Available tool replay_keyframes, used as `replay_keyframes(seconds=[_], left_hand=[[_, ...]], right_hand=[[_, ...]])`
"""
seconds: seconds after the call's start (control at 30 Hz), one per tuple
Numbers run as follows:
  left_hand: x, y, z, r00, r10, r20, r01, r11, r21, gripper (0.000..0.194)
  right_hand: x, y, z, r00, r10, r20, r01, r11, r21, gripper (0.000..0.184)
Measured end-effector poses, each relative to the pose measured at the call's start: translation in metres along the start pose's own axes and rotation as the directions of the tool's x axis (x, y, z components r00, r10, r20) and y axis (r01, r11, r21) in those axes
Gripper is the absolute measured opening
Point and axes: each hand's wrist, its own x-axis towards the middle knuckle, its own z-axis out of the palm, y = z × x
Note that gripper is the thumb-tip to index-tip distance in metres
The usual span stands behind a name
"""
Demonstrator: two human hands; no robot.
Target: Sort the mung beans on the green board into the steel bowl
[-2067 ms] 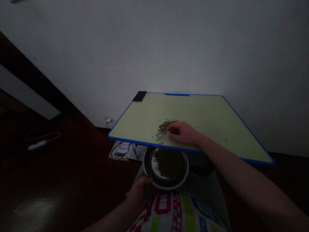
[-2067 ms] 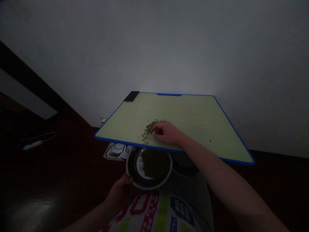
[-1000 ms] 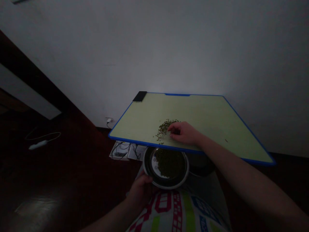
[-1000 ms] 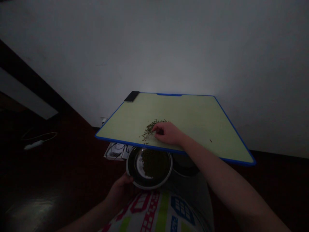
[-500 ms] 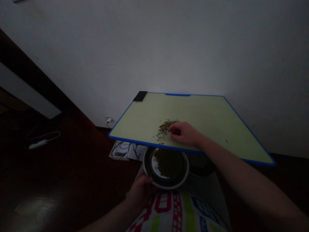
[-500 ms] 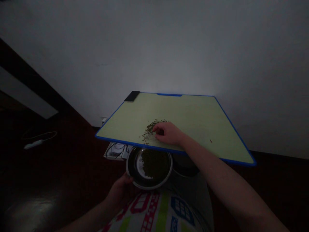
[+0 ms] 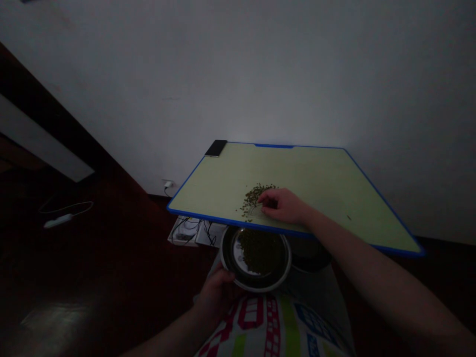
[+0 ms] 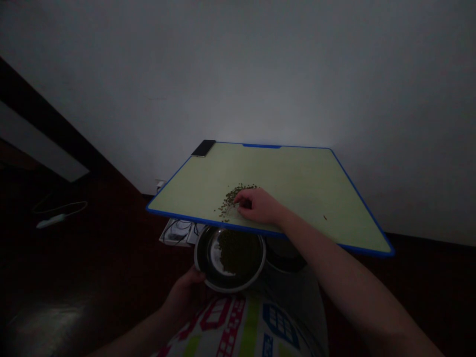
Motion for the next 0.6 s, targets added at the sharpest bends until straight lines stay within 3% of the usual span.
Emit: replay_keyframes(seconds=[0.6], left_hand=[[0.0003,-0.0016,-0.0018,1.0,0.007,-0.002,-0.007,0.999,-0.032,0.036]], right_hand=[[0.0024,-0.0058,0.0008,0.999,-0.002,0.043,0.003,1.0,-0.027,0.021]])
